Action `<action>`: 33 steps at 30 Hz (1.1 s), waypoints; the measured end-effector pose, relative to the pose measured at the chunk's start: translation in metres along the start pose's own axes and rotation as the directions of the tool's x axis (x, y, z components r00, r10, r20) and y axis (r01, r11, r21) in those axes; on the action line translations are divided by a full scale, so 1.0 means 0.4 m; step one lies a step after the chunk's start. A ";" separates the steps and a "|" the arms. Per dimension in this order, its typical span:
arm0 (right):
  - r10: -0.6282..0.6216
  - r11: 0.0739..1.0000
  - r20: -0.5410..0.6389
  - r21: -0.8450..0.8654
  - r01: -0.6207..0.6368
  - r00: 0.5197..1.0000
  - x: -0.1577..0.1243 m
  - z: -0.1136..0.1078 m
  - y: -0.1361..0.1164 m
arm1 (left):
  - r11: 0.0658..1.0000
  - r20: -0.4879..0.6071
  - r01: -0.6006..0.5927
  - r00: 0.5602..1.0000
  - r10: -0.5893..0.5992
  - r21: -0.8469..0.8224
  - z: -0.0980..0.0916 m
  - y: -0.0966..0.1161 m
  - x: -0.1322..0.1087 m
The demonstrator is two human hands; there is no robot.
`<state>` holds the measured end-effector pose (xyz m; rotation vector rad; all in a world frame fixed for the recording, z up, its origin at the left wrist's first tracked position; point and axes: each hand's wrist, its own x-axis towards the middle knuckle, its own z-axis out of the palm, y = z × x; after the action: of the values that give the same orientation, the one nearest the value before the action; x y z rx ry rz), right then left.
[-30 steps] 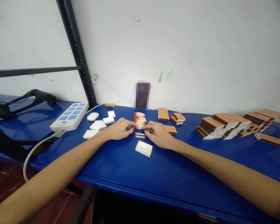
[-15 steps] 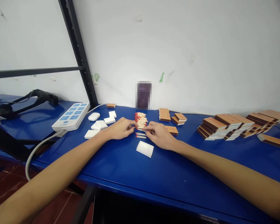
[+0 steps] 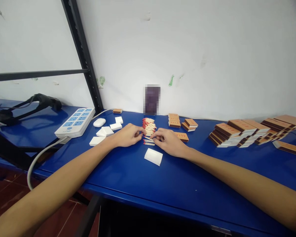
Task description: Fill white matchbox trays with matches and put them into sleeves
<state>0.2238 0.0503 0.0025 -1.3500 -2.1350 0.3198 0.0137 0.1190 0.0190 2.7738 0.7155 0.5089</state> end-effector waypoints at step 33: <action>0.084 0.996 -0.062 -0.026 -0.085 0.995 0.005 0.008 0.013 | 0.999 0.033 -0.005 0.999 0.006 -0.031 -0.006 0.007 -0.003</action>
<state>0.2251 0.0549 -0.0019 -1.4510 -2.0436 0.2787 0.0132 0.1162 0.0217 2.7489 0.6873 0.4698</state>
